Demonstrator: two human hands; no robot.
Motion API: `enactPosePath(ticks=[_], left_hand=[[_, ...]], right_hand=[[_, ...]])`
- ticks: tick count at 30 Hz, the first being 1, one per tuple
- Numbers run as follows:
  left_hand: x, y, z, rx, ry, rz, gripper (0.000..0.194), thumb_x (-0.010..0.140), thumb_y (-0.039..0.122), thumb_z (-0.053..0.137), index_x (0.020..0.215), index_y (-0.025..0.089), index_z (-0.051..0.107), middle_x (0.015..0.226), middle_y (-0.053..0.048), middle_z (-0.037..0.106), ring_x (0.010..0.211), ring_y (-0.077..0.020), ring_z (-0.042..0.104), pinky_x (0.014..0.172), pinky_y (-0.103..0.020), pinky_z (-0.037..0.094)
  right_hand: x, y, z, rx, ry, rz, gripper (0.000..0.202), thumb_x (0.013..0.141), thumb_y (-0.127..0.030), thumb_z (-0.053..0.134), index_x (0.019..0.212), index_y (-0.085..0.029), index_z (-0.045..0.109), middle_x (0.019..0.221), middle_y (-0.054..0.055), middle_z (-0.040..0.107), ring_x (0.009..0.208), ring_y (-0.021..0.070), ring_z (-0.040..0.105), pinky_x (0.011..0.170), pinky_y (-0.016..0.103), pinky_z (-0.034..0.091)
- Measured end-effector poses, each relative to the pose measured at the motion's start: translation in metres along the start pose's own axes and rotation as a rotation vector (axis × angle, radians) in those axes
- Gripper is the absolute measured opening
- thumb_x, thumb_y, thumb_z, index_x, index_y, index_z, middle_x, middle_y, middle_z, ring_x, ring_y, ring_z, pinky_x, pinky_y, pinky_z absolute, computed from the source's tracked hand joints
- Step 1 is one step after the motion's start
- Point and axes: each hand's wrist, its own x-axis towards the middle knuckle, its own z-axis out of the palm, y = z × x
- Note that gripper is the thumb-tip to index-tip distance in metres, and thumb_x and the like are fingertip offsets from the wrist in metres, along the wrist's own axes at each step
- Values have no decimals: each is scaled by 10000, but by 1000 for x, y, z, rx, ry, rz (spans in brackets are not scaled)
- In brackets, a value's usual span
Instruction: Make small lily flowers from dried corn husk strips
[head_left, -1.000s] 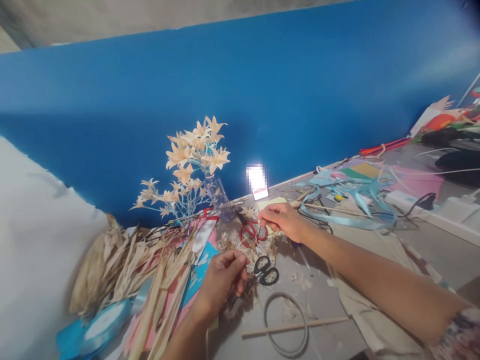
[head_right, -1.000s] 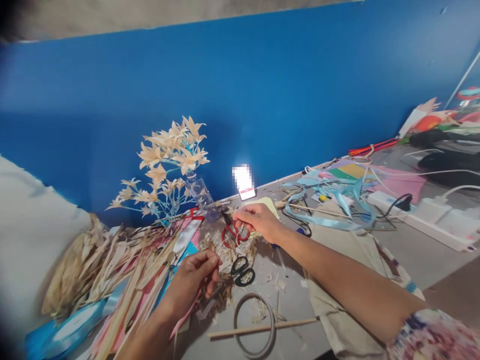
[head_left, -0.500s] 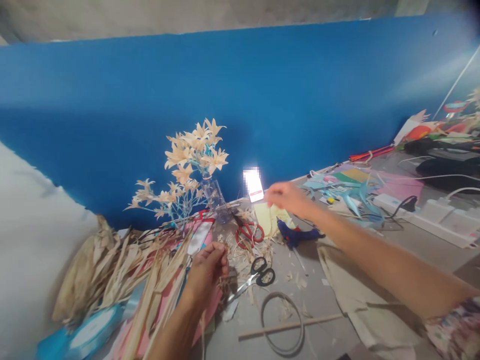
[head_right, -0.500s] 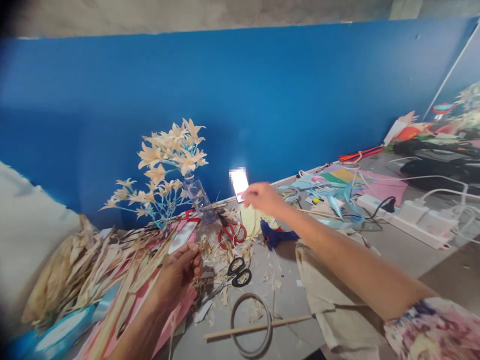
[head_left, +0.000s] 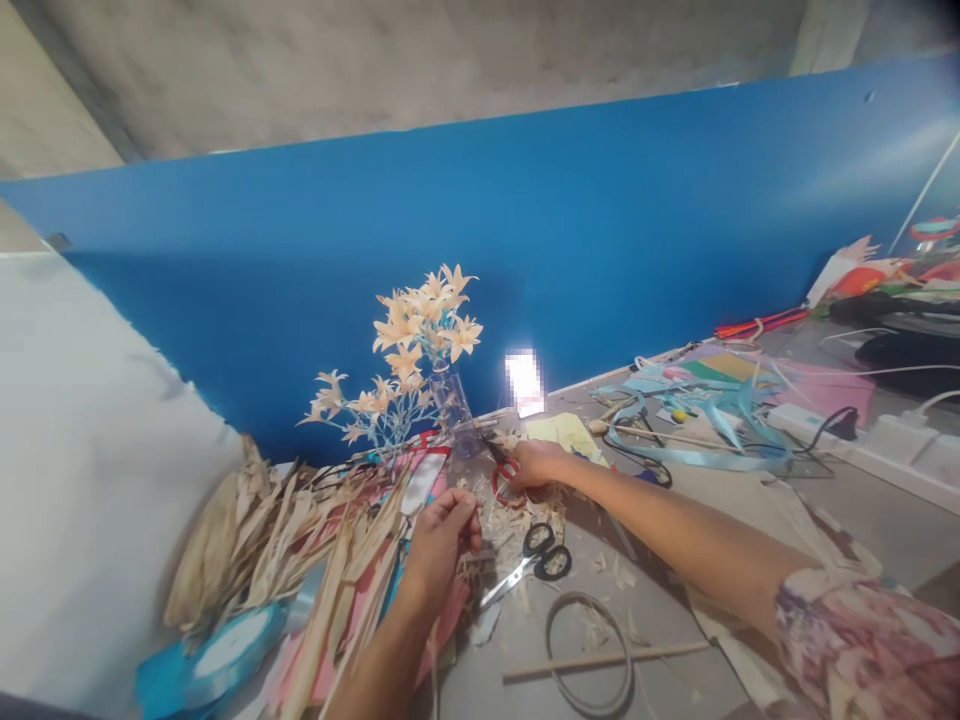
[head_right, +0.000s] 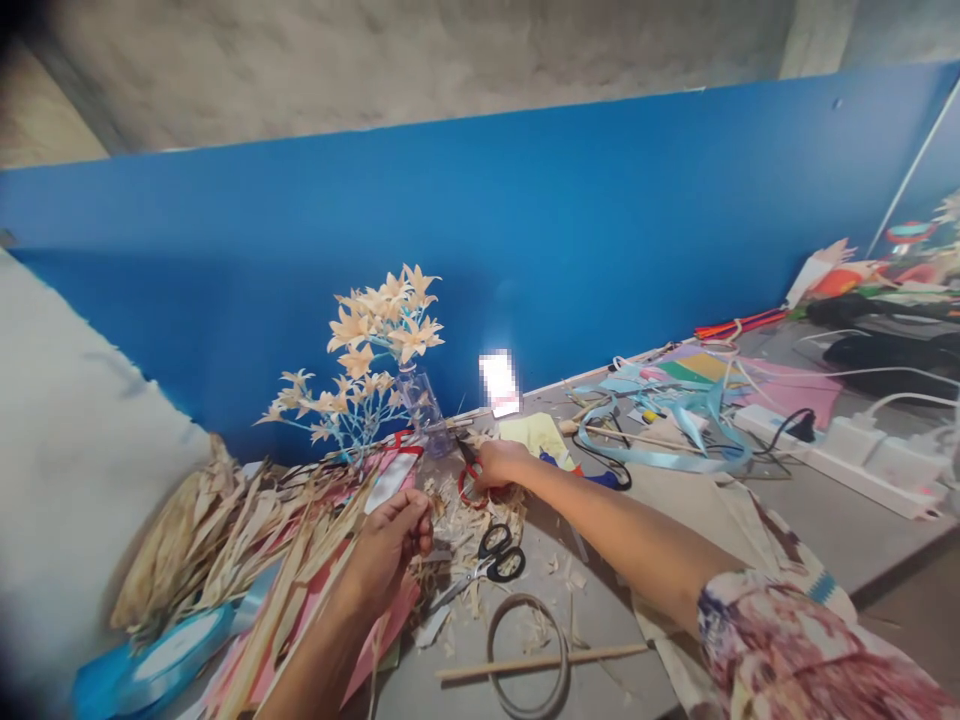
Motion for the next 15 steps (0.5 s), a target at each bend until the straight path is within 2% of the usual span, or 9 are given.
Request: enactPosePath(ticks=[3,6,9,11,15], left_hand=[[1,-2,-2,-22,-2,10,325,689,435,772,701,161,597,544,49,556,448,-77,501,467,-190,361],[2,-3,-5,-80,-25,-6,335,682,434,789,707,158,601,543,49,547,440,-74,492,459,-191,356],[3,-1,-9,-164,-40,-9,353,672,426,815,692,156,588,541,52,531,431,-67,474,447,-189,351],[2,2,-12,-228,-62,-12,350,674,405,826,689,155,581,535,56,519,424,-60,461,444,-185,344],[0,10,-15,-315,-143,-49,312,702,357,820,702,148,588,520,60,504,414,-54,464,445,-176,340]], right_hand=[[3,1,-1,107,-50,70,269,554,-373,826,646,-156,698,683,101,716,786,288,698,623,291,473],[-1,6,-1,291,-54,103,220,603,-302,775,567,-154,617,493,35,591,579,205,622,510,256,405],[-17,21,1,506,-15,78,267,672,-341,716,558,-176,539,446,-11,487,474,138,491,444,238,304],[-33,32,4,642,-38,19,316,683,-422,702,573,-176,537,460,-19,472,451,110,423,432,230,261],[-69,49,10,858,-129,-128,405,684,-555,675,629,-179,536,527,-26,493,489,101,424,459,218,295]])
